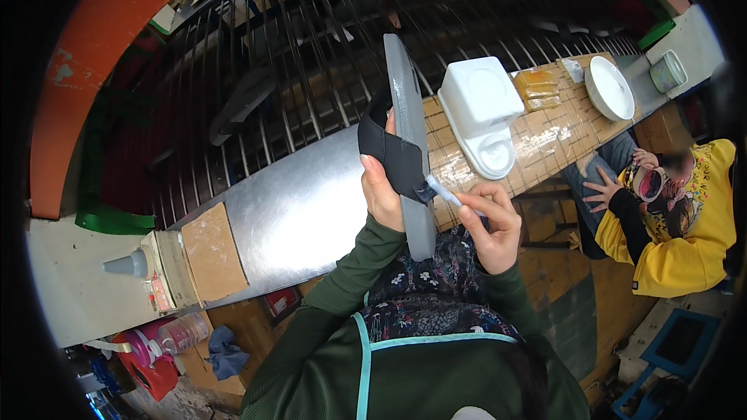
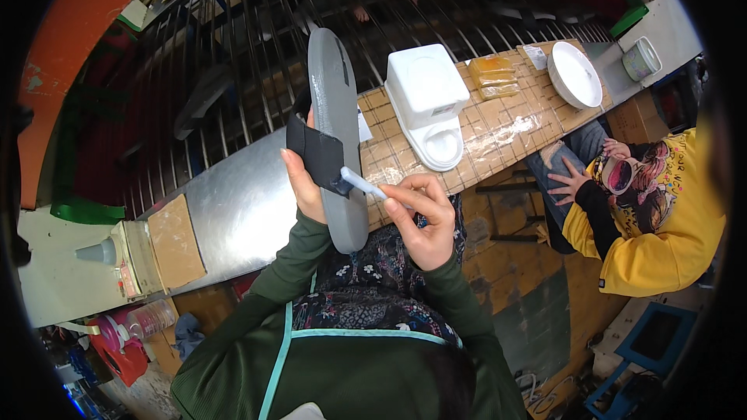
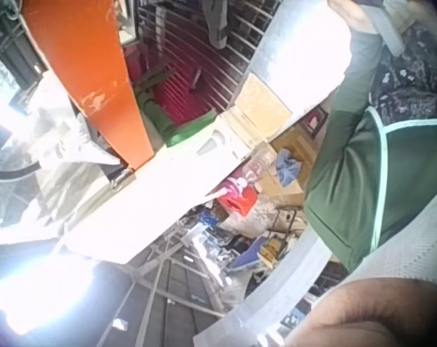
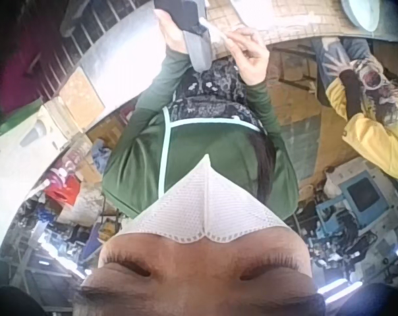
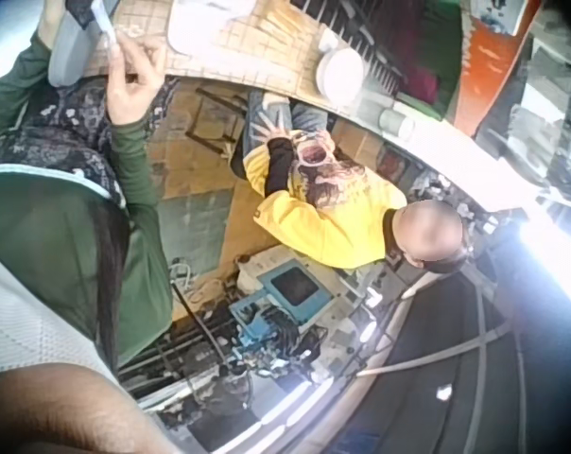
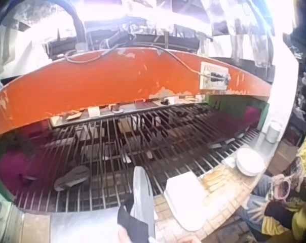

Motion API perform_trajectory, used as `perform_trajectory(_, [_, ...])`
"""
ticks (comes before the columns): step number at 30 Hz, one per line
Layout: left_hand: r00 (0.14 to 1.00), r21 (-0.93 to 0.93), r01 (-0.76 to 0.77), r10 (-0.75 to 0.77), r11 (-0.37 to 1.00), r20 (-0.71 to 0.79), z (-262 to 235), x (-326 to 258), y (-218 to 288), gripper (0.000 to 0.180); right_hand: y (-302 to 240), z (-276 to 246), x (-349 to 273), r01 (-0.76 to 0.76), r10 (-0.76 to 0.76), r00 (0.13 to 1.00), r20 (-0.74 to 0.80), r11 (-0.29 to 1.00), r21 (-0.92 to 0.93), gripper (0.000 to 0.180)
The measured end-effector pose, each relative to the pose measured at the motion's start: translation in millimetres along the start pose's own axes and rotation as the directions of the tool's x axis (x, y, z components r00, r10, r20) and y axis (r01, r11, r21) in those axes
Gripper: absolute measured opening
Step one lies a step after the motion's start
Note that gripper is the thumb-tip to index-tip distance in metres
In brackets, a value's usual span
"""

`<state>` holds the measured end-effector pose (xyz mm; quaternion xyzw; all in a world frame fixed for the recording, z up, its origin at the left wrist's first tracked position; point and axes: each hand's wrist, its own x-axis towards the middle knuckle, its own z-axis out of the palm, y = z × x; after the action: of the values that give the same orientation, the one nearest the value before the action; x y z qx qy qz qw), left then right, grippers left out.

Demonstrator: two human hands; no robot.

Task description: The person paints a gray plastic part with a small brush, repeatedly dipping the brush into a white container and applying paint to the surface. The person rotates the part to cover different areas and places it on a metal rack after painting.

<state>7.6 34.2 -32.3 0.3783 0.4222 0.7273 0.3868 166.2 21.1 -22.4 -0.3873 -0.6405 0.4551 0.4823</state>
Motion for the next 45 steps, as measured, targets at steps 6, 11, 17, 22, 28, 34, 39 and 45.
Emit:
perform_trajectory(6, [0.999,0.112,-0.034,0.037,0.993,-0.023,-2,-3,-4,0.075,1,5,9,0.051,-0.061,0.997,-0.057,0.985,-0.163,0.020])
perform_trajectory(11, [0.998,0.159,-0.061,0.062,0.985,-0.007,-2,-4,-2,0.071,1,7,18,0.103,-0.136,0.986,-0.097,0.952,-0.288,0.022])
perform_trajectory(17, [0.993,0.204,-0.112,0.114,0.972,0.004,-2,-4,-5,0.067,1,2,27,0.193,-0.290,0.951,-0.103,0.822,-0.536,0.026])
perform_trajectory(22, [0.996,0.212,-0.085,0.077,0.973,0.042,-4,-5,-2,0.066,-1,-2,35,0.245,-0.386,0.915,-0.119,0.765,-0.596,0.028])
perform_trajectory(28, [0.987,0.296,-0.156,0.139,0.942,0.079,-4,-2,2,0.065,-3,-9,42,0.333,-0.451,0.892,-0.041,0.715,-0.615,0.030])
perform_trajectory(34, [0.994,0.297,-0.107,0.090,0.949,0.070,-4,-3,2,0.064,-4,-17,43,0.385,-0.461,0.886,0.052,0.667,-0.638,0.030])
perform_trajectory(39, [0.993,0.335,-0.115,0.096,0.935,0.071,-4,-1,3,0.065,-6,-21,45,0.405,-0.453,0.886,0.095,0.659,-0.634,0.029])
perform_trajectory(45, [0.997,0.351,-0.076,0.059,0.933,0.059,-2,-2,7,0.065,-9,-24,44,0.386,-0.411,0.905,0.111,0.680,-0.624,0.028])
